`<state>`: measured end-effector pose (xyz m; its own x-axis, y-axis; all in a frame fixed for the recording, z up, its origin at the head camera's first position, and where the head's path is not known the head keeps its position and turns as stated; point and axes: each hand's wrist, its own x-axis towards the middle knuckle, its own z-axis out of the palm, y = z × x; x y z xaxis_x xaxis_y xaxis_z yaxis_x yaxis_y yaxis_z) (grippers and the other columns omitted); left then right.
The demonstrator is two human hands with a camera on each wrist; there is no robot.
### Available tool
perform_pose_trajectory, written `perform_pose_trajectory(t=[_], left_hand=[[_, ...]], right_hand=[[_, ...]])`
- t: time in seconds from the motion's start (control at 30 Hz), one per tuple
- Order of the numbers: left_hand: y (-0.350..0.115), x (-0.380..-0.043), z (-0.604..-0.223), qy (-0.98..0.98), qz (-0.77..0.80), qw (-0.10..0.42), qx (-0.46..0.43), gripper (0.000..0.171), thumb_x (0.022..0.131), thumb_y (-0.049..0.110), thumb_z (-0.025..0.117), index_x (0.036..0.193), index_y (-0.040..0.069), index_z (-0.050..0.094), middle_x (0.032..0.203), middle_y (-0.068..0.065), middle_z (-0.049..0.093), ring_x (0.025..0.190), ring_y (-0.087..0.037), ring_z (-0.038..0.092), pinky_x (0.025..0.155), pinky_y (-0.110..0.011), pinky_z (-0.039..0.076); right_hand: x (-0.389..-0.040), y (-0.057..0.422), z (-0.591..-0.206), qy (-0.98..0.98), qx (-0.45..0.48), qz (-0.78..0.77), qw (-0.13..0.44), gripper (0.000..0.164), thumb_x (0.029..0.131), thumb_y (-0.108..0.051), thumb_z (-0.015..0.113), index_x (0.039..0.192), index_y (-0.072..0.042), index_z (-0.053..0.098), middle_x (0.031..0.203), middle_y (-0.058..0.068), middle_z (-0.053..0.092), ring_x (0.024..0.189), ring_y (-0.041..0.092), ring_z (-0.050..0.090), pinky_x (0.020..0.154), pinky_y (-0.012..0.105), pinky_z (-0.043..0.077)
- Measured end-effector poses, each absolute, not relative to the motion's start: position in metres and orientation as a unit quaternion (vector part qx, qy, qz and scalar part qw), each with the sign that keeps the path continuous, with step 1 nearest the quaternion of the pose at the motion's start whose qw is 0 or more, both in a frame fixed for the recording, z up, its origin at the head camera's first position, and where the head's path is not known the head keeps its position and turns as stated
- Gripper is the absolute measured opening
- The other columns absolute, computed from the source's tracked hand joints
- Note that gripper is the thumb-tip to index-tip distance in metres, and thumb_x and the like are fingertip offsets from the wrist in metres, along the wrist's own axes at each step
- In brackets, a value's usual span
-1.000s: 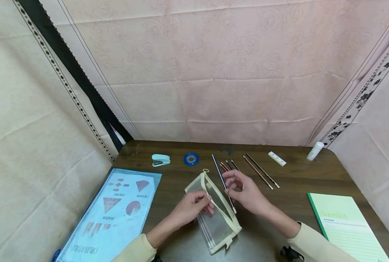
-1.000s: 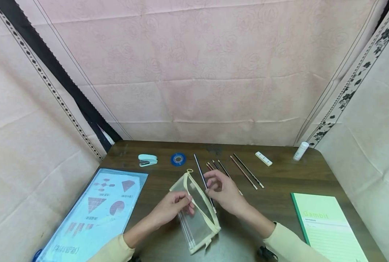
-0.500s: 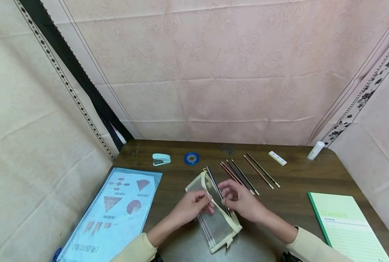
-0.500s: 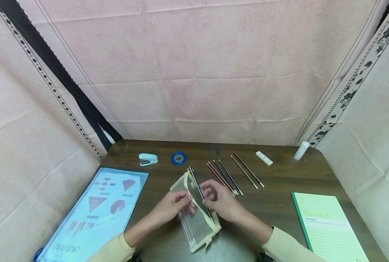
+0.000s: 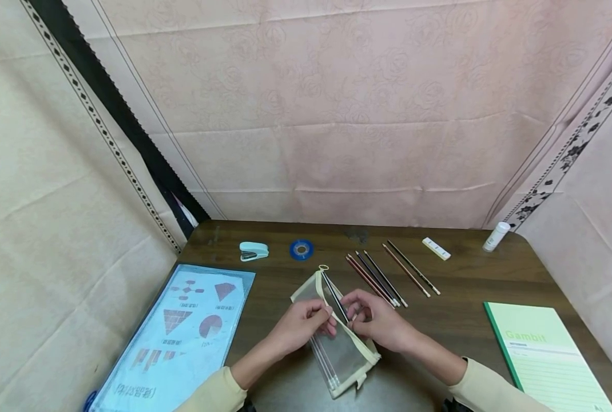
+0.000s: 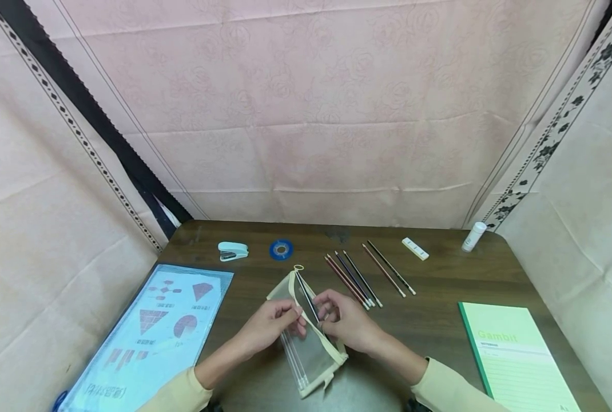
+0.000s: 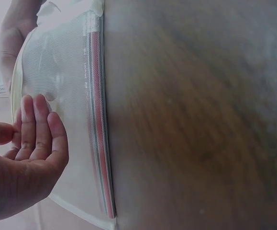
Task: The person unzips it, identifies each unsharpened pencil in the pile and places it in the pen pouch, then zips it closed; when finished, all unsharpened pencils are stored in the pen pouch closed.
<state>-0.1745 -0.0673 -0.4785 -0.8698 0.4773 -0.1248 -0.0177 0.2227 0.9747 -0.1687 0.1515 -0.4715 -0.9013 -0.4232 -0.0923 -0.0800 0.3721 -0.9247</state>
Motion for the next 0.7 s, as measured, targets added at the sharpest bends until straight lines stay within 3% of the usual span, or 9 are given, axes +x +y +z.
perform_pose_trajectory(t=[0.43,0.7], left_hand=[[-0.0664,-0.1744,-0.4802,0.750,0.610,0.201,0.156,0.028,0.099,0.028,0.053,0.089,0.008,0.068,0.085,-0.013,0.073,0.081,-0.024,0.072,0.077,-0.032,0.058],[-0.0669,-0.1736,-0.4802,0.755,0.605,0.200,0.154,0.029,0.099,0.029,0.052,0.088,0.008,0.068,0.083,-0.013,0.073,0.080,-0.023,0.072,0.076,-0.033,0.058]], right_hand=[[-0.1690,0.1523,-0.4781,0.822,-0.161,-0.522,0.160,0.043,0.078,0.007,0.058,0.118,-0.009,0.058,0.095,0.013,0.062,0.069,0.013,0.057,0.051,0.022,0.046],[-0.1671,0.1523,-0.4774,0.813,-0.153,-0.537,0.168,0.041,0.082,0.004,0.062,0.121,-0.007,0.057,0.097,0.014,0.063,0.067,0.013,0.057,0.050,0.029,0.051]])
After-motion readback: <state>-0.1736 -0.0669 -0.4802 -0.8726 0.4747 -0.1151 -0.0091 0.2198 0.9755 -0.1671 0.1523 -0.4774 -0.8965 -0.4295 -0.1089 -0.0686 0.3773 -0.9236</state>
